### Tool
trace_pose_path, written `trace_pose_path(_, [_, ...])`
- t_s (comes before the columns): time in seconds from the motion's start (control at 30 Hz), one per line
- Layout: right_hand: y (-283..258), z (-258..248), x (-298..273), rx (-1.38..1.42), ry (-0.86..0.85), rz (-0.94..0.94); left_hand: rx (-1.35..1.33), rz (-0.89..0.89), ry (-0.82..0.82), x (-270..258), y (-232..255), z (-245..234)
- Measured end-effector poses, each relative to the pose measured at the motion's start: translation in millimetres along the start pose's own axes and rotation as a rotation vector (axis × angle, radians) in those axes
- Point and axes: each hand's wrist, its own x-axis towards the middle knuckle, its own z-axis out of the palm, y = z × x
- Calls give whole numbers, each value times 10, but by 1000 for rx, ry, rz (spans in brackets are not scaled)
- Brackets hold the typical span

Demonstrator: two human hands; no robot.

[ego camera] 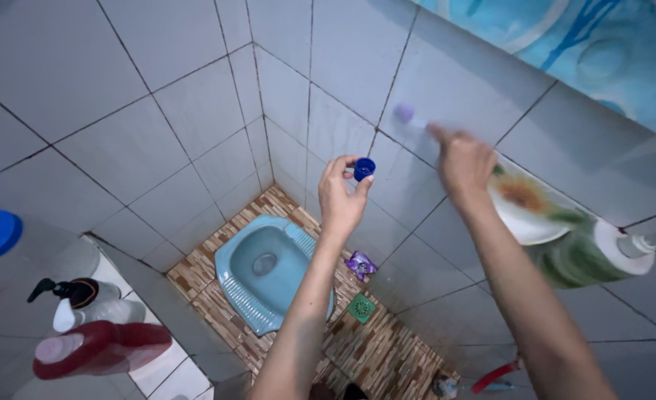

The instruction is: The person scrubs the tiled walls of a bathroom using a toothbrush and a small blue cap containing liquid. They repeatedly dip the toothbrush into the cap and scrub the grout lines and tile surfaces near a squat toilet.

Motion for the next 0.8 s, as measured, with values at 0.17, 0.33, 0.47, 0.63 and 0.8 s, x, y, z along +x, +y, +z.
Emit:
trace_pose_path(0.17, [157,-59,133,108,121,21,3,0,6,-15,-40,-89])
trace_pose_path(0.33, [262,21,120,-11,95,6,14,-10,18,-23,-41,-90])
trace_pose_path(0.47, [-49,239,-32,-8,-162,-75,-7,-6,-3,-34,-8,-115])
trace_pose_path(0.63, [-71,266,163,116,-130,142,14,-33,25,-20,-75,-227])
trace_pose_path(0.8, [-293,449,-126,38,-230,86,52,-33,19,-75,-161,-249])
